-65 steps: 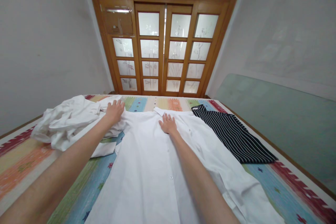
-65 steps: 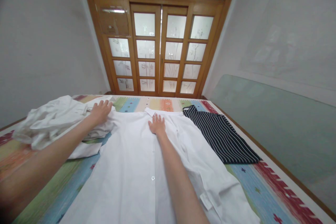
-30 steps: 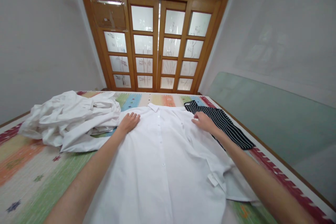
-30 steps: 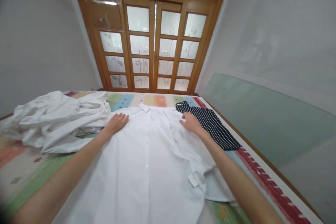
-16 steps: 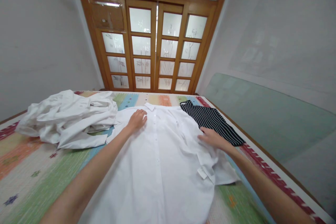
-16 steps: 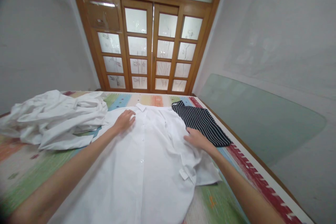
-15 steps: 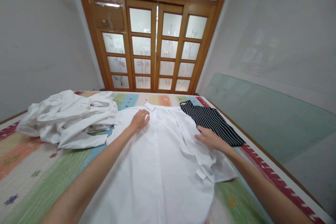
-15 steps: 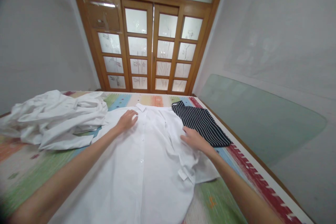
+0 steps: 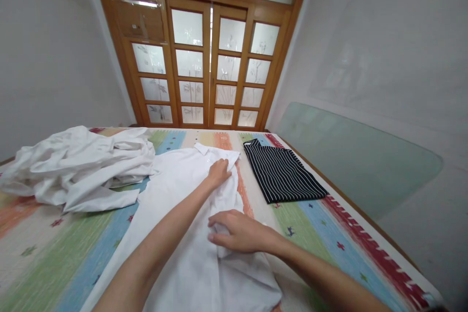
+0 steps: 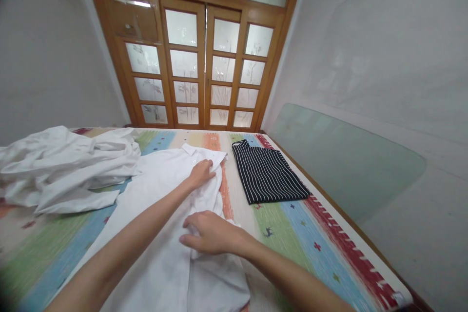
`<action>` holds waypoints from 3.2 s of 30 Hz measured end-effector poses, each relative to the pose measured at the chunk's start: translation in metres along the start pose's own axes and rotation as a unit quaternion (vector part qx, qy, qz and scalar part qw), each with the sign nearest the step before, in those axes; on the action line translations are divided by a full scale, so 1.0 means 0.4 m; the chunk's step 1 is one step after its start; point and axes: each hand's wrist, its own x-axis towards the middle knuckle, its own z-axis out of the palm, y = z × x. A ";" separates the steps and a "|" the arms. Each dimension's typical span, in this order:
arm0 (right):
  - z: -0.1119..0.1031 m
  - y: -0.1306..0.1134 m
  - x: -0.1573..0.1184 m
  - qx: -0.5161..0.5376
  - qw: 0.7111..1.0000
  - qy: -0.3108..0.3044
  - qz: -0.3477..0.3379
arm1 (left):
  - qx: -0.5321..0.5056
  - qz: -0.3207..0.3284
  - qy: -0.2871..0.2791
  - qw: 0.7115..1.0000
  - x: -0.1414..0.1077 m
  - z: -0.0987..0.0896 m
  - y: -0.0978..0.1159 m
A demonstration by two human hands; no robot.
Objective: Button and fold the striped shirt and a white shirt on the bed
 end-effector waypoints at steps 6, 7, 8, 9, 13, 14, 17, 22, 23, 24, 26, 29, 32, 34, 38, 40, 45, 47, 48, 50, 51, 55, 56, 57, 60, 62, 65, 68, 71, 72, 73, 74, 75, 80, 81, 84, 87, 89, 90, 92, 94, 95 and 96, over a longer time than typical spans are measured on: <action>-0.016 0.075 -0.092 -0.050 0.986 0.071 0.145 | -0.074 -0.099 0.058 0.991 0.015 -0.023 -0.093; -0.019 0.081 -0.103 -0.038 0.987 0.045 0.150 | -0.091 -0.122 0.069 0.986 0.016 -0.028 -0.113; -0.020 0.081 -0.113 -0.029 0.989 0.020 0.146 | -0.110 -0.144 0.078 0.980 0.016 -0.032 -0.131; -0.020 0.075 -0.122 -0.028 0.990 0.002 0.137 | -0.128 -0.164 0.083 0.974 0.014 -0.034 -0.149; -0.009 -0.008 -0.153 -0.085 0.991 0.030 0.099 | -0.199 -0.218 0.087 0.952 -0.006 -0.030 -0.197; -0.005 -0.036 -0.161 -0.088 0.993 0.023 0.081 | -0.211 -0.222 0.087 0.948 -0.012 -0.028 -0.203; -0.001 -0.098 -0.171 -0.054 0.993 -0.101 -0.025 | -0.226 -0.219 0.098 0.944 -0.031 -0.027 -0.214; -0.026 -0.047 -0.107 0.028 0.995 -0.063 -0.066 | -0.220 -0.155 0.140 0.953 -0.054 -0.023 -0.227; -0.035 -0.011 -0.083 0.022 1.000 0.010 -0.016 | -0.220 -0.127 0.139 0.957 -0.056 -0.020 -0.230; -0.044 0.032 -0.056 0.005 0.996 0.085 0.034 | -0.219 -0.099 0.133 0.962 -0.057 -0.017 -0.233; -0.061 0.127 0.001 -0.020 0.979 0.179 0.094 | -0.214 -0.064 0.117 0.968 -0.057 -0.010 -0.239; -0.086 0.261 0.082 -0.012 0.959 0.239 0.151 | -0.206 -0.058 0.120 0.969 -0.059 -0.006 -0.244; -0.104 0.348 0.154 0.018 0.948 0.268 0.173 | -0.163 -0.035 0.132 0.977 -0.072 -0.011 -0.243; -0.111 0.381 0.196 0.050 0.946 0.263 0.185 | -0.077 0.007 0.122 0.990 -0.084 -0.017 -0.241; -0.112 0.416 0.262 0.101 0.951 0.219 0.195 | 0.082 0.045 0.086 0.992 -0.101 -0.029 -0.238; -0.115 0.428 0.282 0.112 0.952 0.206 0.197 | 0.108 0.046 0.079 0.990 -0.103 -0.034 -0.240; -0.149 0.444 0.295 0.165 0.931 0.263 0.190 | 0.109 0.060 0.097 0.987 -0.100 -0.045 -0.254; -0.168 0.449 0.287 0.225 0.908 0.301 0.186 | 0.096 0.061 0.114 0.987 -0.099 -0.047 -0.259; -0.176 0.453 0.282 0.263 0.892 0.319 0.185 | 0.089 0.060 0.122 0.987 -0.099 -0.047 -0.261; -0.190 0.463 0.269 0.343 0.848 0.364 0.175 | 0.074 0.058 0.134 0.987 -0.098 -0.046 -0.263; -0.196 0.469 0.262 0.375 0.826 0.387 0.165 | 0.067 0.057 0.138 0.986 -0.098 -0.045 -0.264; -0.216 0.492 0.242 0.412 0.783 0.447 0.131 | 0.053 0.057 0.140 0.987 -0.099 -0.042 -0.262; -0.221 0.496 0.239 0.411 0.781 0.452 0.129 | 0.054 0.057 0.136 0.988 -0.100 -0.042 -0.261; -0.225 0.498 0.237 0.413 0.778 0.456 0.127 | 0.057 0.057 0.131 0.988 -0.100 -0.042 -0.261; -0.235 0.495 0.232 0.426 0.788 0.425 0.129 | 0.069 0.054 0.116 0.989 -0.102 -0.041 -0.259; -0.241 0.489 0.229 0.422 0.816 0.366 0.146 | 0.078 0.051 0.107 0.990 -0.102 -0.040 -0.260; -0.252 0.481 0.227 0.382 0.865 0.265 0.186 | 0.089 0.048 0.092 0.991 -0.100 -0.036 -0.261; -0.268 0.479 0.237 0.355 0.885 0.221 0.205 | 0.102 0.044 0.081 0.990 -0.098 -0.034 -0.261; -0.289 0.478 0.256 0.388 0.846 0.318 0.180 | 0.109 0.047 0.074 0.990 -0.099 -0.034 -0.259; -0.295 0.476 0.262 0.412 0.822 0.358 0.160 | 0.109 0.050 0.072 0.990 -0.099 -0.034 -0.259; -0.301 0.472 0.266 0.443 0.799 0.386 0.132 | 0.107 0.052 0.071 0.990 -0.100 -0.035 -0.258; -0.305 0.467 0.270 0.476 0.779 0.396 0.098 | 0.106 0.053 0.071 0.990 -0.100 -0.035 -0.258; -0.307 0.462 0.272 0.509 0.765 0.389 0.063 | 0.105 0.053 0.070 0.991 -0.101 -0.035 -0.258; -0.288 0.455 0.280 0.570 0.766 0.295 0.044 | 0.107 0.043 0.072 0.991 -0.102 -0.035 -0.255; -0.279 0.461 0.282 0.561 0.777 0.278 0.066 | 0.107 0.043 0.073 0.991 -0.102 -0.035 -0.254; -0.253 0.486 0.277 0.528 0.813 0.228 0.095 | 0.109 0.043 0.071 0.991 -0.103 -0.038 -0.251; -0.236 0.508 0.253 0.511 0.832 0.195 0.093 | 0.115 0.035 0.070 0.990 -0.105 -0.042 -0.247; -0.231 0.516 0.234 0.466 0.869 0.134 0.097 | 0.118 0.027 0.069 0.990 -0.107 -0.044 -0.245; -0.230 0.519 0.227 0.424 0.895 0.092 0.102 | 0.119 0.023 0.070 0.990 -0.107 -0.045 -0.244; -0.231 0.524 0.217 0.319 0.941 0.027 0.107 | 0.117 0.021 0.073 0.990 -0.108 -0.045 -0.243; -0.236 0.533 0.214 0.236 0.966 0.026 0.101 | 0.115 0.022 0.075 0.990 -0.108 -0.044 -0.242; -0.239 0.539 0.215 0.207 0.972 0.044 0.097 | 0.116 0.022 0.077 0.990 -0.107 -0.044 -0.242; -0.243 0.546 0.217 0.184 0.976 0.067 0.095 | 0.117 0.022 0.078 0.990 -0.107 -0.044 -0.242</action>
